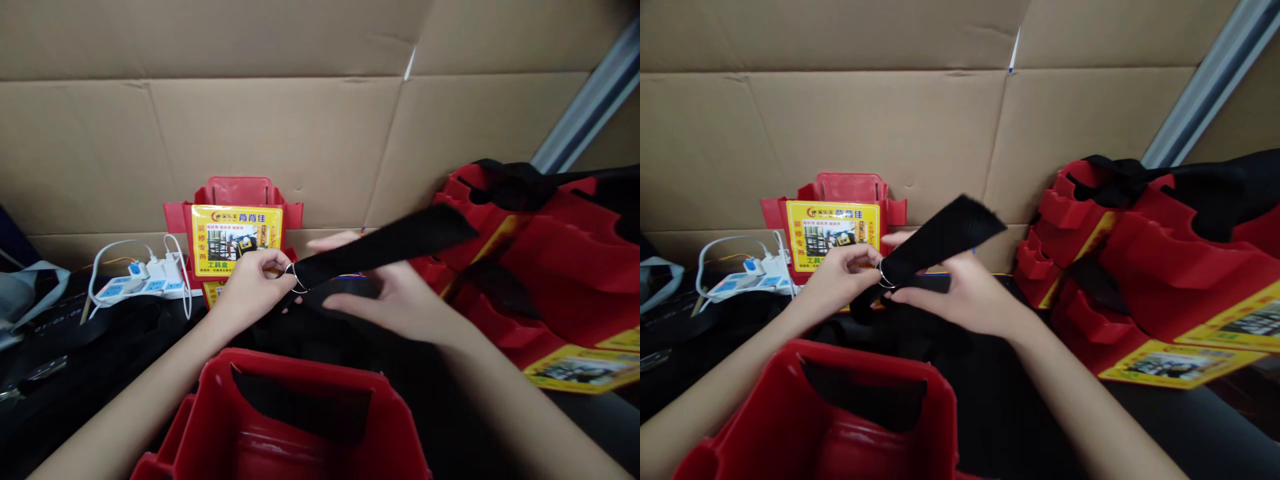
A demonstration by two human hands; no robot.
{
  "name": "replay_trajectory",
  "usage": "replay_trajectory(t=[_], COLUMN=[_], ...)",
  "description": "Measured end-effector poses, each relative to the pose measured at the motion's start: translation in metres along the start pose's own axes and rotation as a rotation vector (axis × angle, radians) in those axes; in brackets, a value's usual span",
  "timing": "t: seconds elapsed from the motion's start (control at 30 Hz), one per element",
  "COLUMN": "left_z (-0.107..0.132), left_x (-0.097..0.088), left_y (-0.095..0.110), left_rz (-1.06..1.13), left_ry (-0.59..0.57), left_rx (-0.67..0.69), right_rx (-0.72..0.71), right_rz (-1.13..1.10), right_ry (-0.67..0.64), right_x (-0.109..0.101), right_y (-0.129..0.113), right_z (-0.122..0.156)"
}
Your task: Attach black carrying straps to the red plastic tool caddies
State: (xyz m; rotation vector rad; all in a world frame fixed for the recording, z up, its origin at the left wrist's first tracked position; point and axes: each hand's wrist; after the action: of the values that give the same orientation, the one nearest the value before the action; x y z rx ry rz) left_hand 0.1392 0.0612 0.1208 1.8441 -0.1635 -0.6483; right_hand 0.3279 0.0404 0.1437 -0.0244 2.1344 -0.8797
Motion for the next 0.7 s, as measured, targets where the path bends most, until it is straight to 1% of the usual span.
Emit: replay_trajectory(t=[0.03,0.07,0.13,0.23,0.37,0.47,0.6,0.7], left_z=[0.000,0.000,-0.001,0.000,0.002,0.001,-0.002,-0.002], left_x=[0.000,0.000,0.000,0.000,0.001,0.001,0.001,0.001], left_y=[0.000,0.000,0.000,0.001,0.001,-0.002,-0.005,-0.004], left_rz=[-0.031,-0.058,-0.097,-0.100,-0.032,-0.015,-0.100,-0.127], left_ry=[0.000,-0.005,-0.023,-0.057,-0.112,-0.121,-0.118,-0.127], left_rx=[0.010,0.017,0.017,-0.021,-0.147,-0.196,-0.174,-0.136], right_rx=[-0.004,-0.021,-0.056,-0.032,0.050,0.083,0.069,0.083], right_rz=[0.080,0.141,0.209,0.230,0.264,0.302,0.317,0.210], right_ry=[-0.079,-0.126,-0.153,-0.106,-0.043,-0.060,-0.198,-0.310], right_x=[0.006,0.011,0.018,0.020,0.013,0.007,0.002,-0.004], right_y=[0.001,0.002,0.006,0.011,0.015,0.018,0.016,0.011], right_z=[-0.001,-0.003,-0.005,-0.006,-0.003,-0.001,-0.002,-0.005])
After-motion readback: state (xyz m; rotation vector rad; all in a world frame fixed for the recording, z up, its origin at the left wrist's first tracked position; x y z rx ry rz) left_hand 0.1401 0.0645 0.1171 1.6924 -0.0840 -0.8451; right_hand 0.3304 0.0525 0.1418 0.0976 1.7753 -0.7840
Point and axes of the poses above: each hand's wrist, its own z-axis away from the middle knuckle, its own x-axis out of the palm, y = z × x, and after that the axes turned 15 degrees about -y, right-handed
